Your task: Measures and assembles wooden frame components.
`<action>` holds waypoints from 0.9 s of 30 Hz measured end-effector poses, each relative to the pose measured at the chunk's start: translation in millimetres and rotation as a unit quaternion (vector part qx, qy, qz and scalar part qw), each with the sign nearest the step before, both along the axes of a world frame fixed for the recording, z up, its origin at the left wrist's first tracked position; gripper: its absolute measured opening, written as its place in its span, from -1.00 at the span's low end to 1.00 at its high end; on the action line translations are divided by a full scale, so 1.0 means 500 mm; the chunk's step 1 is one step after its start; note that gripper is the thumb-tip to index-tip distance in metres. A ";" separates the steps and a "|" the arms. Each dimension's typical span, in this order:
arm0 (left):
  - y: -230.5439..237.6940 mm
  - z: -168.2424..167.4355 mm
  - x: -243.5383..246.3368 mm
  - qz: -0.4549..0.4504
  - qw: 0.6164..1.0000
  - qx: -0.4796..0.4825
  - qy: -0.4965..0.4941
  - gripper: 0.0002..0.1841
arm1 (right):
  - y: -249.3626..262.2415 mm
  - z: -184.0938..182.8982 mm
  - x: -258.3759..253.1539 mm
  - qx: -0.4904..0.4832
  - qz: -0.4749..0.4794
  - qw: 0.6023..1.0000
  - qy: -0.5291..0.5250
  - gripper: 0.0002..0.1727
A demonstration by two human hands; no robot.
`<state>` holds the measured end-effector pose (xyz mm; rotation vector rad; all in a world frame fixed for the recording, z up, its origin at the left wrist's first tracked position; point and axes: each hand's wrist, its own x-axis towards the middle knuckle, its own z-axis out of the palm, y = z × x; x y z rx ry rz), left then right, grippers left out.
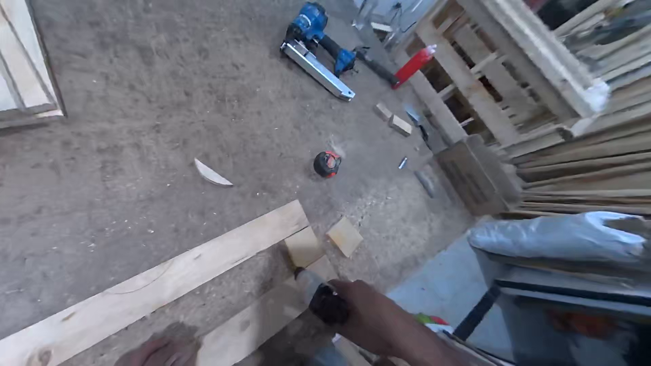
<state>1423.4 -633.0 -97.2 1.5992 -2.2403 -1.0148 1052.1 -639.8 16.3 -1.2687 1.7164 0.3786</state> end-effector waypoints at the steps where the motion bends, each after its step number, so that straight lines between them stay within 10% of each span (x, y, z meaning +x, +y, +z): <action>1: -0.012 0.005 -0.086 0.010 1.000 0.008 0.013 -0.58 | -0.012 -0.008 -0.053 0.014 0.002 1.000 -0.004 -0.44; 9: -0.129 -0.055 -0.509 0.103 0.965 0.234 -0.053 -0.43 | -0.070 -0.065 -0.277 0.072 0.088 0.993 -0.039 -0.36; 27: -0.112 -0.094 -0.558 0.261 0.949 0.176 0.028 -0.56 | -0.187 -0.100 -0.275 0.111 0.177 0.978 -0.026 -0.47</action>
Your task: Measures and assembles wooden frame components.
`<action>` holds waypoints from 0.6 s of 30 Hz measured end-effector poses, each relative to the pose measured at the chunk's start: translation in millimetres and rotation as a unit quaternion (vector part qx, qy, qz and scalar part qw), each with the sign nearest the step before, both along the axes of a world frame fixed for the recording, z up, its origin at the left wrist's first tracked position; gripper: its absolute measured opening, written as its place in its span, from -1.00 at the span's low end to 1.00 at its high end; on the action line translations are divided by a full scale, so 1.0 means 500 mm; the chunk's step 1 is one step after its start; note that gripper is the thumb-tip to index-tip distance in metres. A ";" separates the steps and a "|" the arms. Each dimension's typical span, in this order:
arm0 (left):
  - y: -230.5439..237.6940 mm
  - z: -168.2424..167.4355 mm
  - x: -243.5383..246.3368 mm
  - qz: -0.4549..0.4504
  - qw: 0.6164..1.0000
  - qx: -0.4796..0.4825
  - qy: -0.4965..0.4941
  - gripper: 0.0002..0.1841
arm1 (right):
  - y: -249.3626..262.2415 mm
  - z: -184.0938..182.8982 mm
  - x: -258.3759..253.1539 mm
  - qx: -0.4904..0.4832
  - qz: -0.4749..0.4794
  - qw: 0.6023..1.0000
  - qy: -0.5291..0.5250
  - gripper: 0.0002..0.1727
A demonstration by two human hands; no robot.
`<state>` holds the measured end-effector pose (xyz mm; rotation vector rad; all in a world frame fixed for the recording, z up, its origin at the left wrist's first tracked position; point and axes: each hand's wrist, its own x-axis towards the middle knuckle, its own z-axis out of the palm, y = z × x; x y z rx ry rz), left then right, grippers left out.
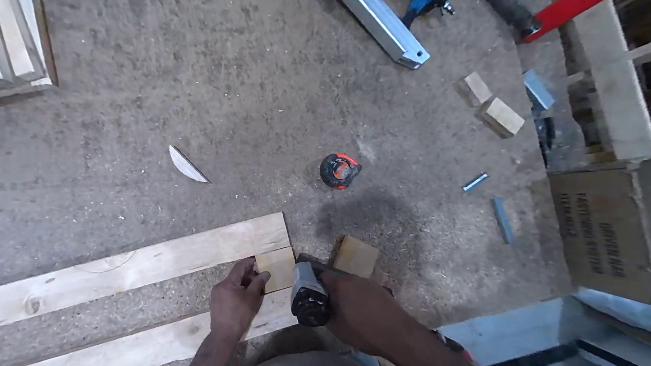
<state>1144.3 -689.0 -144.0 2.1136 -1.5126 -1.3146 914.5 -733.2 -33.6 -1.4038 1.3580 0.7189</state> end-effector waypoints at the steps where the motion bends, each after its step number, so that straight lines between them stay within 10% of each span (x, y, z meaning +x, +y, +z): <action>1: 0.003 -0.003 0.000 0.004 1.000 -0.007 0.004 -0.56 | -0.001 -0.001 0.003 -0.001 0.001 1.000 -0.001 -0.48; 18: 0.012 -0.016 0.013 -0.010 0.999 -0.040 0.023 -0.59 | 0.000 0.000 0.013 0.002 -0.003 1.000 0.007 -0.38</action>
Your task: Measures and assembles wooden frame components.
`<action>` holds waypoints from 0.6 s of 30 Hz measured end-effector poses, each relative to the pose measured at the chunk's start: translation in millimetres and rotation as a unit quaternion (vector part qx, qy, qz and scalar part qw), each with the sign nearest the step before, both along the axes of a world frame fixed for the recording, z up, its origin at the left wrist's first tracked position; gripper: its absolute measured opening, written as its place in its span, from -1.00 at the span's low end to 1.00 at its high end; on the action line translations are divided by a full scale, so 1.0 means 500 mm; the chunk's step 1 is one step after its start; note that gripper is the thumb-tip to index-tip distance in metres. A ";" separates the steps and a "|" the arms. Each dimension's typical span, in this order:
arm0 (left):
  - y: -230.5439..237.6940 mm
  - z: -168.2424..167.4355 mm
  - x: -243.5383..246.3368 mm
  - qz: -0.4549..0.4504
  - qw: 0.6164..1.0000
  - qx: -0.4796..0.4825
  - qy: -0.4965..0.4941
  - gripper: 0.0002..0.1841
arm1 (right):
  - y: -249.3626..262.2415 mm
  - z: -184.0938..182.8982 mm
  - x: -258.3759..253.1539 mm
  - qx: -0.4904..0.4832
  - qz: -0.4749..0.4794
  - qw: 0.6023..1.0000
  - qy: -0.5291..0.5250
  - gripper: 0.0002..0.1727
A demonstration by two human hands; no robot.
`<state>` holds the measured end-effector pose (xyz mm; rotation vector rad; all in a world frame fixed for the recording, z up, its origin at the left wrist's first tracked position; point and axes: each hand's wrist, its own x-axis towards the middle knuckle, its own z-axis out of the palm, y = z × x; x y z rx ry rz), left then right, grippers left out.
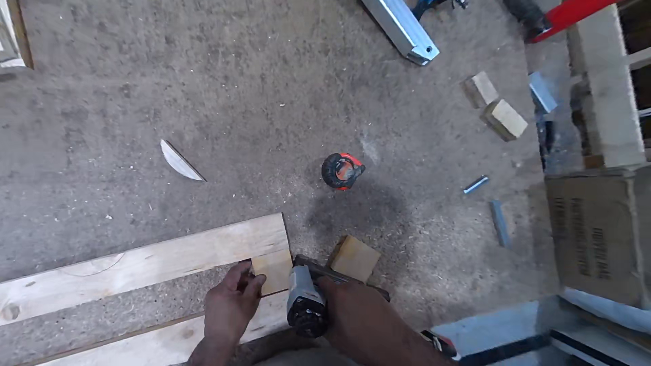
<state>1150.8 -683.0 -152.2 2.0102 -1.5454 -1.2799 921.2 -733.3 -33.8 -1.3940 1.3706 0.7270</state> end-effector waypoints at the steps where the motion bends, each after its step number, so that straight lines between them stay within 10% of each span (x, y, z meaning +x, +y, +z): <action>1: 0.001 -0.002 0.001 0.000 1.000 -0.007 0.001 -0.60 | 0.000 0.000 0.001 0.001 -0.001 1.000 0.002 -0.38; 18: 0.008 -0.012 0.003 -0.004 0.999 -0.050 -0.007 -0.58 | 0.001 -0.007 -0.002 0.001 -0.007 1.000 0.005 -0.39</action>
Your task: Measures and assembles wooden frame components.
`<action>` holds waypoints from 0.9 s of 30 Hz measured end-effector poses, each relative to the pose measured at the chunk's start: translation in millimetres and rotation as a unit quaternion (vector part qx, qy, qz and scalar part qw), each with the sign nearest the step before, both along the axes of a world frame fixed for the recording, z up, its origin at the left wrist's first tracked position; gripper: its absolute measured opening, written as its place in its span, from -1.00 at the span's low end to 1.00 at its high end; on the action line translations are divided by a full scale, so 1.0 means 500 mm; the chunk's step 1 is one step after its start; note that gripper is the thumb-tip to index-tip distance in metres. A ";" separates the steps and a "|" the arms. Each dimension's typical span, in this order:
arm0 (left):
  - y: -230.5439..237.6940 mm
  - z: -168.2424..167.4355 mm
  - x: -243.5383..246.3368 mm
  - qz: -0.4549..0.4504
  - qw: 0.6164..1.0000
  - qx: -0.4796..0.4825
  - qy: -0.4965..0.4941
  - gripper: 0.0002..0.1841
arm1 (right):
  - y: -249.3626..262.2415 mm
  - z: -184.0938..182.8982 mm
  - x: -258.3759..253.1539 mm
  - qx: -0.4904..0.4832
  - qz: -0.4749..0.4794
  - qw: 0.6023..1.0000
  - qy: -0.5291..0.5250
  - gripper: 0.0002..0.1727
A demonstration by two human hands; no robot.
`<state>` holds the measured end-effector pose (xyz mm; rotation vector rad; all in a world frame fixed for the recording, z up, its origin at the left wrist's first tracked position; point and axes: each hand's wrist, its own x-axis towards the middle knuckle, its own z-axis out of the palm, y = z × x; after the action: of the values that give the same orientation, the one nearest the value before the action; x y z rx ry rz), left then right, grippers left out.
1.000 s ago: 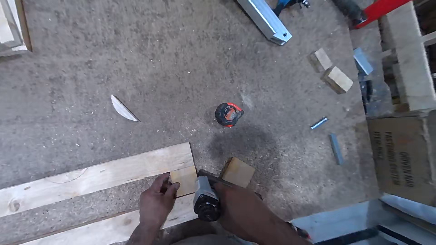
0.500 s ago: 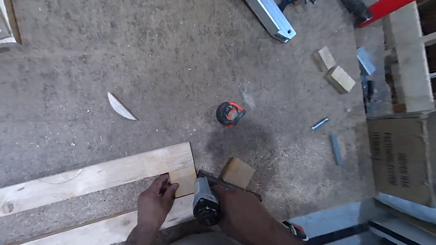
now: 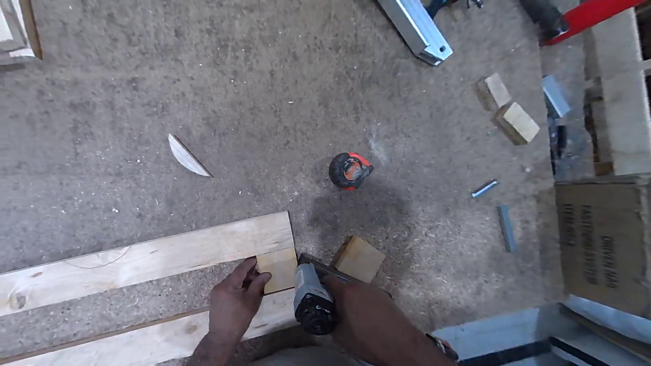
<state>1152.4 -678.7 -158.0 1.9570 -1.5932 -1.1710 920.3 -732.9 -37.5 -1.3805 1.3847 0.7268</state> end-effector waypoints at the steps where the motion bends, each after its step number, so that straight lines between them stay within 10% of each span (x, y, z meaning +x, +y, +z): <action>1: -0.003 0.008 0.000 0.002 1.000 0.003 -0.005 -0.57 | 0.002 0.005 -0.003 0.001 0.000 1.000 -0.001 -0.38; 5: -0.022 0.045 0.026 -0.047 0.980 -0.156 -0.116 -0.52 | 0.020 0.070 -0.027 0.013 -0.017 1.000 -0.016 -0.39; 11: -0.076 0.003 0.039 -0.150 0.942 -0.199 -0.225 0.10 | -0.027 0.109 0.040 0.020 0.012 0.998 -0.063 -0.49; 27: -0.082 -0.031 0.036 -0.149 0.948 -0.180 -0.217 -0.46 | -0.105 0.039 0.150 0.098 0.053 0.993 -0.027 -0.54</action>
<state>1170.5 -720.0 -173.6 1.8505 -2.2048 -0.4938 995.5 -785.3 -17.9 -1.3155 1.1718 0.8642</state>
